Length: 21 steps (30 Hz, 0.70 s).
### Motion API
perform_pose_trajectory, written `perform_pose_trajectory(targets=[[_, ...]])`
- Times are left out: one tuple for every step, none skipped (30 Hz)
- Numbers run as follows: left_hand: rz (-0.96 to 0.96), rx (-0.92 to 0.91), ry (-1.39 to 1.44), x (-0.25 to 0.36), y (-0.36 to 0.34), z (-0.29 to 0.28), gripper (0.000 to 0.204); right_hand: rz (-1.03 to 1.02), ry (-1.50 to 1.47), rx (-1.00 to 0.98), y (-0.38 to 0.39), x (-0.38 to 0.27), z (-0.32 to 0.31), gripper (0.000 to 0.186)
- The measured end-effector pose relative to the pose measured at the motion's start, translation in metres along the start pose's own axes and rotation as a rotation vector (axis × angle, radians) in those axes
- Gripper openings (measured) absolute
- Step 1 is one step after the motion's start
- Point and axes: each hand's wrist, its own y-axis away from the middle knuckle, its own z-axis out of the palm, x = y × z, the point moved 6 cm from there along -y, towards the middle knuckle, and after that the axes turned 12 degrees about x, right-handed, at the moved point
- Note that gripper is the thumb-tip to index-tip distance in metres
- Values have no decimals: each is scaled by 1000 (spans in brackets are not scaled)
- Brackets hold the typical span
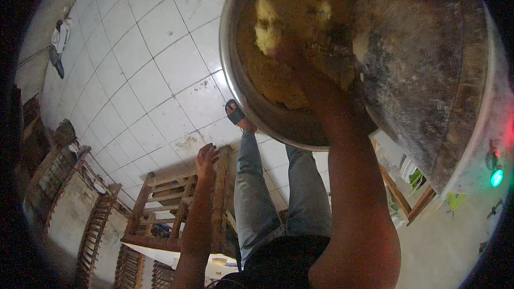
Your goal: The person scrapes pieces of dough from the sides and bottom of a large industrial mixer by hand and with a blue scraper.
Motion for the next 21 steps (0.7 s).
perform_pose_trajectory(targets=[[-31,-7,-6,-13,-4,2,43,-44,-74,85,-29,-13,2,52],[-59,-18,-13,-26,-7,5,43,-129,-149,140,-49,-20,7,47],[-48,-18,-28,-47,-11,-1,40,-39,-281,63,-46,-25,28,51],[-63,-35,-45,-61,-10,0,41,12,-264,3,-36,-20,42,51],[-76,-54,-62,-74,-9,2,42,32,-206,-78,-20,-14,53,51],[-88,-67,-76,-85,-7,3,43,18,-106,-171,2,-7,66,51],[-104,-69,-94,-92,-2,3,45,-8,-20,-271,26,-1,73,51],[-114,-74,-110,-97,3,4,46,-42,65,-374,51,7,75,51],[-120,-75,-120,-98,7,6,48,-78,130,-473,73,14,72,51],[-99,-88,-142,-95,11,5,49,-103,179,-572,95,21,67,52],[-78,-107,-164,-90,16,6,50,-127,223,-666,114,30,58,52],[-46,-119,-177,-83,17,9,51,-150,257,-735,125,36,47,52],[-56,-73,-188,-80,16,8,44,-170,287,-797,133,41,36,53],[-45,-59,-130,-68,19,10,44,-187,312,-850,140,46,29,53],[-35,-54,-72,-48,24,17,44,-189,336,-881,142,54,19,54],[-27,-50,-16,-25,29,23,44,-190,356,-885,140,59,14,54],[-16,-60,-50,2,35,29,44,-192,374,-874,134,63,12,55],[19,-58,-32,9,29,28,44,-197,369,-818,117,59,14,55],[41,-55,-23,8,21,24,44,-190,350,-741,105,50,18,55],[63,-52,-14,6,14,20,44,-175,305,-609,81,42,21,55],[53,-32,-98,9,10,22,45,-144,255,-490,64,40,23,55]])
